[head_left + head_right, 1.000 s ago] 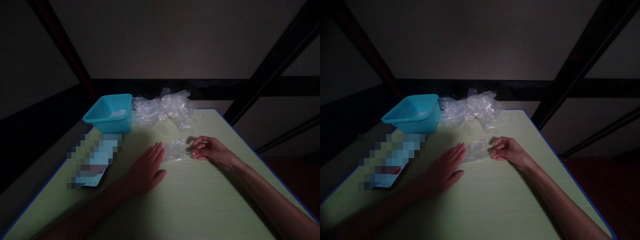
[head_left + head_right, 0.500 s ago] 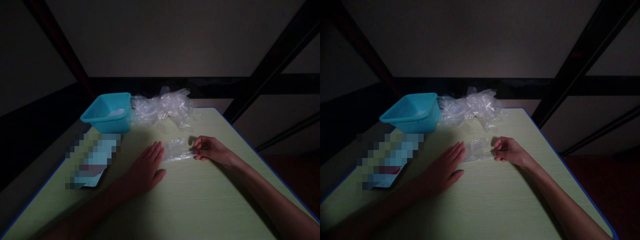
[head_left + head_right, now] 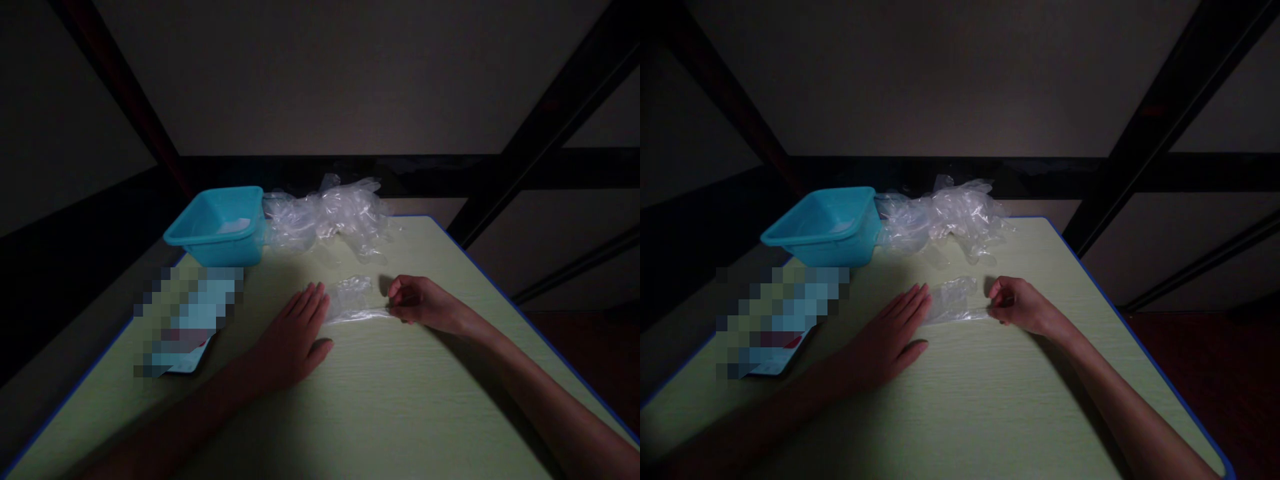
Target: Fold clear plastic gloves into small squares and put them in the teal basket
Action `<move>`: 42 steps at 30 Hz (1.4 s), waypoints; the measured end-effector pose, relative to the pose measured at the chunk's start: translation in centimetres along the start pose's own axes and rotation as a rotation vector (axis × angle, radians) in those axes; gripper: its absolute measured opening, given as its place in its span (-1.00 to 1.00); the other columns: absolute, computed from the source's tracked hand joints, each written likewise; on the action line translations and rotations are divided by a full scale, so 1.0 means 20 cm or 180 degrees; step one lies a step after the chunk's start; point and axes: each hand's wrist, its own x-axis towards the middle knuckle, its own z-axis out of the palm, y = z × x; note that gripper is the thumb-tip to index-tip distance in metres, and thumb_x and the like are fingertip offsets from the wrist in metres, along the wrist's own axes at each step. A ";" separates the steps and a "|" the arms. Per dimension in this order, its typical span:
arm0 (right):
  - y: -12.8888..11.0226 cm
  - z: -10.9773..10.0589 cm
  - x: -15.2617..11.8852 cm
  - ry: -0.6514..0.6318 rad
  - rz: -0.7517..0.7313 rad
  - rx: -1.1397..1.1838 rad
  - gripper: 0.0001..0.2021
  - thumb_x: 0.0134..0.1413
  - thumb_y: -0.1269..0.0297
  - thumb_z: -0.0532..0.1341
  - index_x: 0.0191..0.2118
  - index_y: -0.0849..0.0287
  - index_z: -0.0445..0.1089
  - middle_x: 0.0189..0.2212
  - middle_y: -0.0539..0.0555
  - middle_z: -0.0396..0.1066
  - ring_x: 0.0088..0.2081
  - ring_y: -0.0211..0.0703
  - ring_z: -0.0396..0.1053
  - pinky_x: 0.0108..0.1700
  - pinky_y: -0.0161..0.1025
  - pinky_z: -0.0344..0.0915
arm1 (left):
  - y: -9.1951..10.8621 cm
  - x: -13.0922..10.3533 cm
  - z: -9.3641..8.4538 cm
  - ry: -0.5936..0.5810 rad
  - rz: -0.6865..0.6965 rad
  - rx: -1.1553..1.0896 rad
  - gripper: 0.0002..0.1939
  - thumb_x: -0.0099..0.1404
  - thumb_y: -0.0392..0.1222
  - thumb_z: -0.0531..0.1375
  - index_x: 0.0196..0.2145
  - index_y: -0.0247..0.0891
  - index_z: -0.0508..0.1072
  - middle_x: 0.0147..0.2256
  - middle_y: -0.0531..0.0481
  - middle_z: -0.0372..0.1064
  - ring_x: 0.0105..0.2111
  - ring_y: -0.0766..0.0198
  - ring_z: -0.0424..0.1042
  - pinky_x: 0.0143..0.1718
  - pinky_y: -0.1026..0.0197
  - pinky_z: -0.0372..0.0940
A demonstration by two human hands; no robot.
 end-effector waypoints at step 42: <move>-0.03 0.02 -0.01 0.0263 0.0207 0.0544 -0.68 -0.34 0.29 0.34 -0.40 0.16 0.20 -0.56 -0.06 0.33 -0.56 -0.26 0.40 -0.53 -0.31 0.31 | 0.05 0.01 0.00 0.0123 0.0364 -0.0322 -0.43 0.31 -0.11 0.03 0.21 -0.32 0.03 0.27 -0.27 -0.18 0.26 -0.03 -0.21 0.20 -0.12 -0.08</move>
